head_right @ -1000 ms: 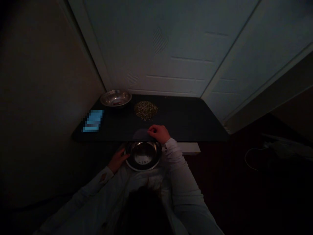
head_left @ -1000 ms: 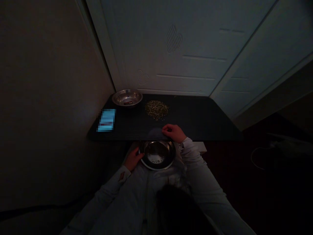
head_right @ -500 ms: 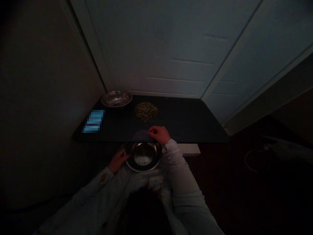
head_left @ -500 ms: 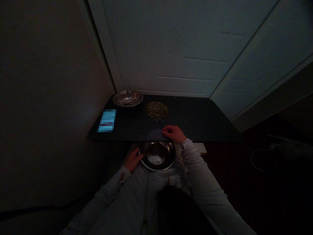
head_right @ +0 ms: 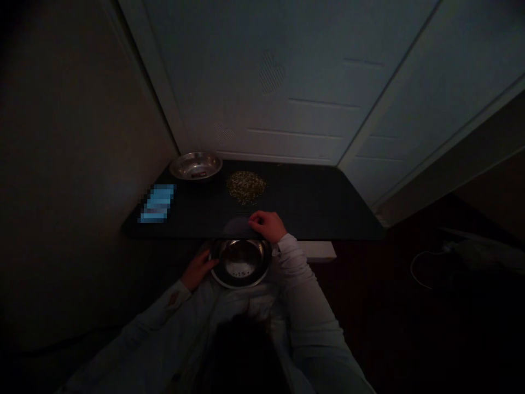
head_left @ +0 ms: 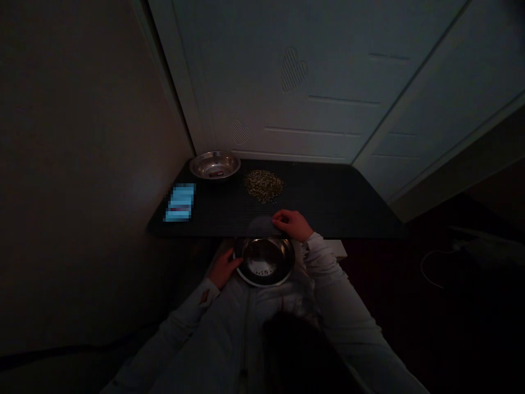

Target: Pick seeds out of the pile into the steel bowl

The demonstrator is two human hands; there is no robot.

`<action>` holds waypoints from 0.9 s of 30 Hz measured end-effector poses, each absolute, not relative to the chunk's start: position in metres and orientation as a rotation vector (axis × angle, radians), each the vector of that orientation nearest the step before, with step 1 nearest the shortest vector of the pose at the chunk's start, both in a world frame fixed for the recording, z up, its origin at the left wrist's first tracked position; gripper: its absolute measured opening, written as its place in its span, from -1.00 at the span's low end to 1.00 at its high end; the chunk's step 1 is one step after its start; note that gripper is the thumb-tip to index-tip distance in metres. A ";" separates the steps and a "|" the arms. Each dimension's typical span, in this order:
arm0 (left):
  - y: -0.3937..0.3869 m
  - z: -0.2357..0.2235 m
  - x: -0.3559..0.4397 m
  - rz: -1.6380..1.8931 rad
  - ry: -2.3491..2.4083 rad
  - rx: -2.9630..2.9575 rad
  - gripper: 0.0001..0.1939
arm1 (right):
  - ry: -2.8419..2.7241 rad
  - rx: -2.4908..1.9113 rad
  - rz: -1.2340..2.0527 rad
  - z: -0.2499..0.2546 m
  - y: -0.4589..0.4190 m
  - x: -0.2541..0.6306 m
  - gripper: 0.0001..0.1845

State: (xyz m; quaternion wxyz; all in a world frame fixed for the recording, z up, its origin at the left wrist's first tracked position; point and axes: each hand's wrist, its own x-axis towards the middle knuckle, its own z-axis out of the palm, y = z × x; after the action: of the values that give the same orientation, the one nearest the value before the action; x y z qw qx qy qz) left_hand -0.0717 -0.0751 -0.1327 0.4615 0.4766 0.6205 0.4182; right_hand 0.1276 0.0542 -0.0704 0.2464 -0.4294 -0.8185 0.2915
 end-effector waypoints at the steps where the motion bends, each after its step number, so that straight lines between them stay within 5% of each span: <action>1: -0.075 -0.133 -0.072 1.030 1.527 1.173 -0.55 | -2.227 -1.178 0.793 -0.070 0.054 0.128 -0.78; 27: -0.075 -0.129 -0.071 1.036 1.522 1.194 -0.59 | -2.159 -1.190 0.820 -0.067 0.052 0.127 -0.78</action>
State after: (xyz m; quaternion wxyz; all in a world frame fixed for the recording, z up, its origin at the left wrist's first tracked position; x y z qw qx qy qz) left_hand -0.0707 -0.0749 -0.1290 0.4560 0.4841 0.6174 0.4202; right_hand 0.1269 0.0518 -0.0670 0.2685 -0.4413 -0.8004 0.3041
